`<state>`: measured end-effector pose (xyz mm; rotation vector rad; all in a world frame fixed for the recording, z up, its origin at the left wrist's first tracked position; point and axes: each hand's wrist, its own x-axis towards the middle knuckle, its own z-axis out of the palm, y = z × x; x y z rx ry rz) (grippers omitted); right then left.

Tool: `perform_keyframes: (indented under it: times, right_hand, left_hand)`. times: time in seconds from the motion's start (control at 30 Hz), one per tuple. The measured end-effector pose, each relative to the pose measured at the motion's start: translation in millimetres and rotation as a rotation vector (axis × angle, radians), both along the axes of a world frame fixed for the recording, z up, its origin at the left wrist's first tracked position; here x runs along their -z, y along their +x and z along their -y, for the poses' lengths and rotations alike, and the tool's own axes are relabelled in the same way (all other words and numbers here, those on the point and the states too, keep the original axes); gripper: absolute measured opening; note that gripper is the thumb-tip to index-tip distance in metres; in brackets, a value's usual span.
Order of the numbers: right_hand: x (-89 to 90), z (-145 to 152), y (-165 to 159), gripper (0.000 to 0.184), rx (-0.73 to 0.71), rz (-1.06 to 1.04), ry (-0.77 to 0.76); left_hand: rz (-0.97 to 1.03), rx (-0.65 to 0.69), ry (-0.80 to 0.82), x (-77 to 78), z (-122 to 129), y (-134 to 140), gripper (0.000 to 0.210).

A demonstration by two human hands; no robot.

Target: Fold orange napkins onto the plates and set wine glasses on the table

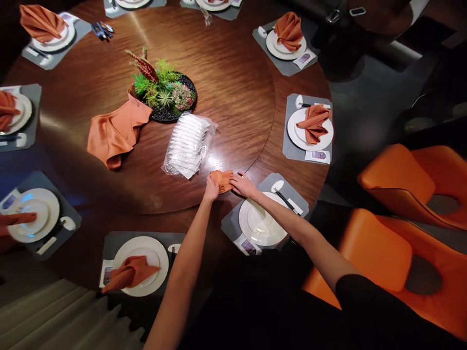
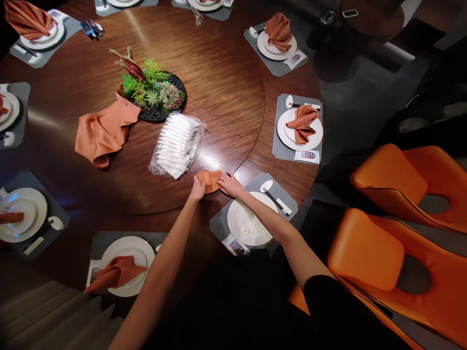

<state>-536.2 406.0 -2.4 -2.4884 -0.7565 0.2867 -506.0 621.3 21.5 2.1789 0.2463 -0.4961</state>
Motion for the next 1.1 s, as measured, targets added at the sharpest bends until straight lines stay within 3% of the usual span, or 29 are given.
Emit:
perform_keyframes:
  times: [0.1, 0.2, 0.27, 0.4, 0.5, 0.67, 0.9, 1.1]
  right_hand:
    - [-0.9, 1, 9, 0.025, 0.031, 0.014, 0.091]
    - [-1.3, -1, 14, 0.024, 0.126, 0.011, 0.17]
    - [-2.0, -4, 16, 0.025, 0.127, 0.016, 0.193]
    - [-3.7, -8, 20, 0.03, 0.038, 0.017, 0.188]
    - [-3.8, -10, 24, 0.032, -0.002, -0.014, 0.169]
    - [-9.5, -19, 34, 0.031, -0.05, -0.056, 0.12]
    - [-25.6, -41, 51, 0.039, -0.051, -0.067, 0.059]
    - [-35.3, -51, 59, 0.058, 0.143, -0.241, -0.008]
  left_hand:
    - [-0.053, 0.047, 0.257, -15.1, 6, -2, 0.049]
    - [0.098, 0.169, 0.501, -31.6, 5, -1, 0.054]
    - [0.266, 0.431, 0.571, -39.2, 0, 6, 0.051]
    - [0.366, 1.073, 0.418, -38.1, -16, 26, 0.043]
    - [0.362, 1.274, 0.383, -29.7, -21, 37, 0.037]
    - [0.341, 1.348, 0.364, -32.4, -25, 50, 0.024]
    - [0.344, 1.112, 0.257, -64.6, -44, 66, 0.025]
    - [0.19, 0.985, 0.297, -65.6, -20, 33, 0.026]
